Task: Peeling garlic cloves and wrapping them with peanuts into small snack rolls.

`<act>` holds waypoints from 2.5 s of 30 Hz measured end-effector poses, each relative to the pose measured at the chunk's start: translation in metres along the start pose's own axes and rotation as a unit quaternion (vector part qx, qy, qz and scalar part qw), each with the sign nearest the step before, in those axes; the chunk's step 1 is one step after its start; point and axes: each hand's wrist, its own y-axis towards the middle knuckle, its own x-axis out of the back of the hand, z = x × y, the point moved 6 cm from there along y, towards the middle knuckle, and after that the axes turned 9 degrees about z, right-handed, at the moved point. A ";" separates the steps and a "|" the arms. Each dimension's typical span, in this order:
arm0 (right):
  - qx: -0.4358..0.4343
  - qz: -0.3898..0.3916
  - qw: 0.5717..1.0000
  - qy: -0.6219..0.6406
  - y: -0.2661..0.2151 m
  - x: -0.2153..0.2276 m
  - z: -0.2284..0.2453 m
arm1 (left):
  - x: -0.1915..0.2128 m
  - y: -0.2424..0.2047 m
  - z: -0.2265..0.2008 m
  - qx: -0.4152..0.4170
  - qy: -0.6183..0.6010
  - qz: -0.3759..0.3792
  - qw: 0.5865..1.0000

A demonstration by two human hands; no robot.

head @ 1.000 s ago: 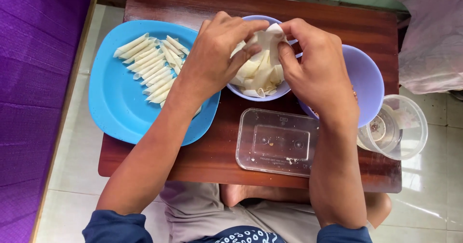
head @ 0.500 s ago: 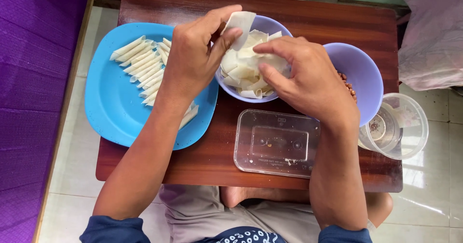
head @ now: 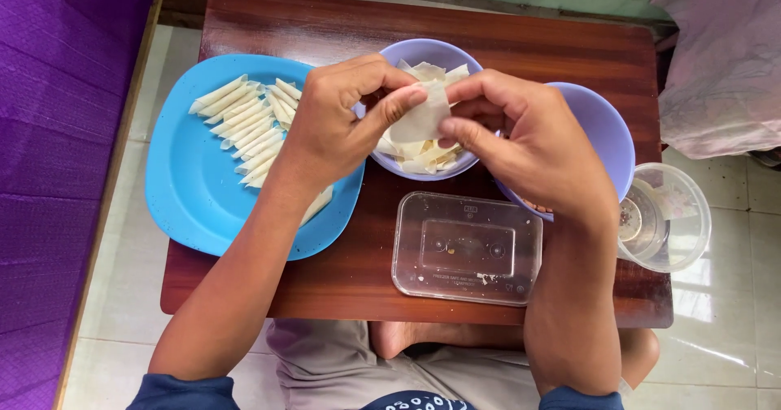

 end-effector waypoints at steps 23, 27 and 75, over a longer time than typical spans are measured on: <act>0.107 -0.186 0.966 0.142 -0.036 0.041 -0.048 | -0.041 0.017 -0.014 -0.076 -0.032 0.021 0.996; 0.142 -0.197 0.949 0.203 -0.045 0.043 -0.068 | -0.033 0.007 -0.016 -0.082 -0.002 0.018 0.996; 0.092 -0.136 0.986 -0.034 -0.040 0.012 -0.023 | -0.038 -0.004 -0.017 0.004 0.001 -0.024 1.000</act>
